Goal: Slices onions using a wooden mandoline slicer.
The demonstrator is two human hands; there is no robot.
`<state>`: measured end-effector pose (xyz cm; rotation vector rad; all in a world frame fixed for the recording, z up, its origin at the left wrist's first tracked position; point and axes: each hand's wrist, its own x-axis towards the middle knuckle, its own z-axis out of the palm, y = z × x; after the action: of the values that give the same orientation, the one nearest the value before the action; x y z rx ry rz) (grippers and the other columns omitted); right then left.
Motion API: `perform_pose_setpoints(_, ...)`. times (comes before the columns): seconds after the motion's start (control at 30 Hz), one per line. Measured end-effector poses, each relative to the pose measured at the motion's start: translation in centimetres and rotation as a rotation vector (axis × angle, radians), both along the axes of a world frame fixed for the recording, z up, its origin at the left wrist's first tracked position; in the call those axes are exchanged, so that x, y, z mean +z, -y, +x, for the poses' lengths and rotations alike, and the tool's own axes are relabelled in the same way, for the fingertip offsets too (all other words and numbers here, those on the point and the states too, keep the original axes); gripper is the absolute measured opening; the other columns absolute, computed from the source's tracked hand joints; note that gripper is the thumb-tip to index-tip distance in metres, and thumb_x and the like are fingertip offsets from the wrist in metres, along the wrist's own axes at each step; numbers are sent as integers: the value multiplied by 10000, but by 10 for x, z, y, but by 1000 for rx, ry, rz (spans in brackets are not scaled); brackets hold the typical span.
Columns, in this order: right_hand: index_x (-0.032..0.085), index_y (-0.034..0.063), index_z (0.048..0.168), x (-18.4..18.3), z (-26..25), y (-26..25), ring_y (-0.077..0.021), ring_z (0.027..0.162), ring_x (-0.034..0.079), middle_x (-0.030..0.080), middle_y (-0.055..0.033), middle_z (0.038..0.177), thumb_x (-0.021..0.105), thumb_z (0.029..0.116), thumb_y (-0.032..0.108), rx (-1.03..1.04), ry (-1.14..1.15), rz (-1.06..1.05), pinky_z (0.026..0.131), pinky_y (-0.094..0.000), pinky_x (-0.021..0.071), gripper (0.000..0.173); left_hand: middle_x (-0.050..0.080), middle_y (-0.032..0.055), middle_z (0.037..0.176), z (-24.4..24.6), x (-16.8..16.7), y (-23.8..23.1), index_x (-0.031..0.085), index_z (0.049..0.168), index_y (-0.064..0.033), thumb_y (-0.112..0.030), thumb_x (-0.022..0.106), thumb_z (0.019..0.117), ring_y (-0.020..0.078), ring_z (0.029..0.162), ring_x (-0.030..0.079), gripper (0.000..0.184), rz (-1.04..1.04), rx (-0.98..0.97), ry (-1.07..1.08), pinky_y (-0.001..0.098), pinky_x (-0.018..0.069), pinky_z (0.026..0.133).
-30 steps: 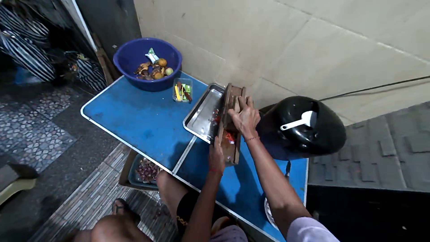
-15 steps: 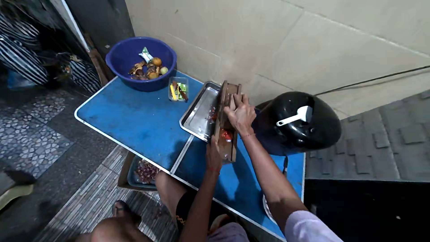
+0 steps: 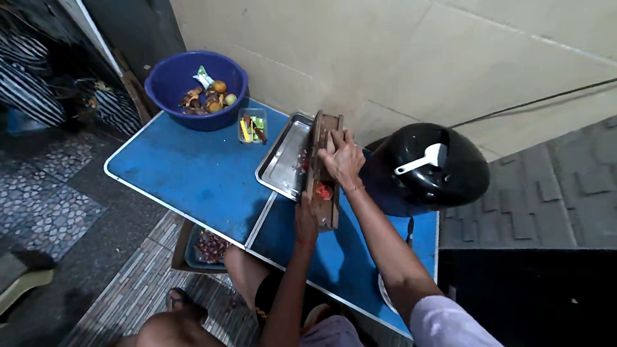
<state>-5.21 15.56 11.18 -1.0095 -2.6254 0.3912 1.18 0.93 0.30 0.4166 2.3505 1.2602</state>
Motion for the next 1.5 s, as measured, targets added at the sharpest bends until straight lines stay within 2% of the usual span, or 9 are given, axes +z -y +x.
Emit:
perform_pose_setpoints(0.07,591,269,1458,1,-28,-23,-466,1219,584,463,-167,1565,639,859,600,-40,23,-22,873,-677,488,685,549,323,1362,0,-2,0,330,1576,-8,-160,418,1099,421,1203,617,509,14,0,-8,497,514,1038)
perform_pose_setpoints(0.17,600,259,1444,7,-50,-33,-454,1197,603,491,-168,1536,627,857,627,-28,53,-27,862,-677,494,693,536,304,1410,-4,-2,-2,328,1574,-12,-160,428,1095,417,1265,585,511,18,10,-1,511,485,1074)
perform_pose_setpoints(0.43,569,156,1475,-2,22,15,-498,1091,609,376,-194,1622,629,899,529,76,-76,16,702,-646,498,689,554,294,1395,-3,3,-3,361,1562,-6,-182,402,1105,398,1242,608,492,-39,-2,-28,487,495,1067)
perform_pose_setpoints(0.57,589,269,1458,-5,-30,-25,-454,1163,620,474,-164,1562,604,865,614,-35,4,25,844,-655,496,686,582,306,1348,-1,1,-4,396,1528,29,-194,392,1109,410,1231,609,474,-11,-8,-58,493,490,1066)
perform_pose_setpoints(0.63,589,257,1453,7,-54,-32,-459,1162,624,483,-181,1545,622,876,617,-27,37,9,852,-669,497,681,574,306,1371,-9,1,-3,383,1532,38,-180,388,1111,412,1269,588,474,27,13,-72,493,464,1097)
perform_pose_setpoints(0.9,568,178,1480,-4,16,10,-499,1123,585,365,-176,1632,669,893,517,81,-72,-18,752,-671,475,685,537,309,1416,0,-2,-1,359,1558,14,-163,411,1101,409,1287,574,493,55,39,-37,486,459,1106)
perform_pose_setpoints(1.07,590,233,1453,5,-42,-29,-468,1184,613,481,-171,1551,630,892,610,-36,34,-16,876,-681,492,677,514,326,1430,-2,1,-1,361,1547,36,-187,363,1117,416,1304,558,485,80,25,-21,496,451,1113)
perform_pose_setpoints(1.37,574,170,1470,1,16,13,-510,1102,593,406,-198,1597,685,888,503,79,-47,-10,723,-664,490,680,535,315,1410,-1,7,2,358,1556,20,-158,391,1102,412,1268,585,488,57,28,0,492,476,1086)
perform_pose_setpoints(1.5,591,250,1462,-3,-23,-16,-468,1183,600,434,-164,1591,626,868,585,-13,-2,-19,841,-670,484,683,545,310,1392,0,3,0,382,1548,3,-179,380,1112,404,1256,592,473,15,9,14,479,486,1079)
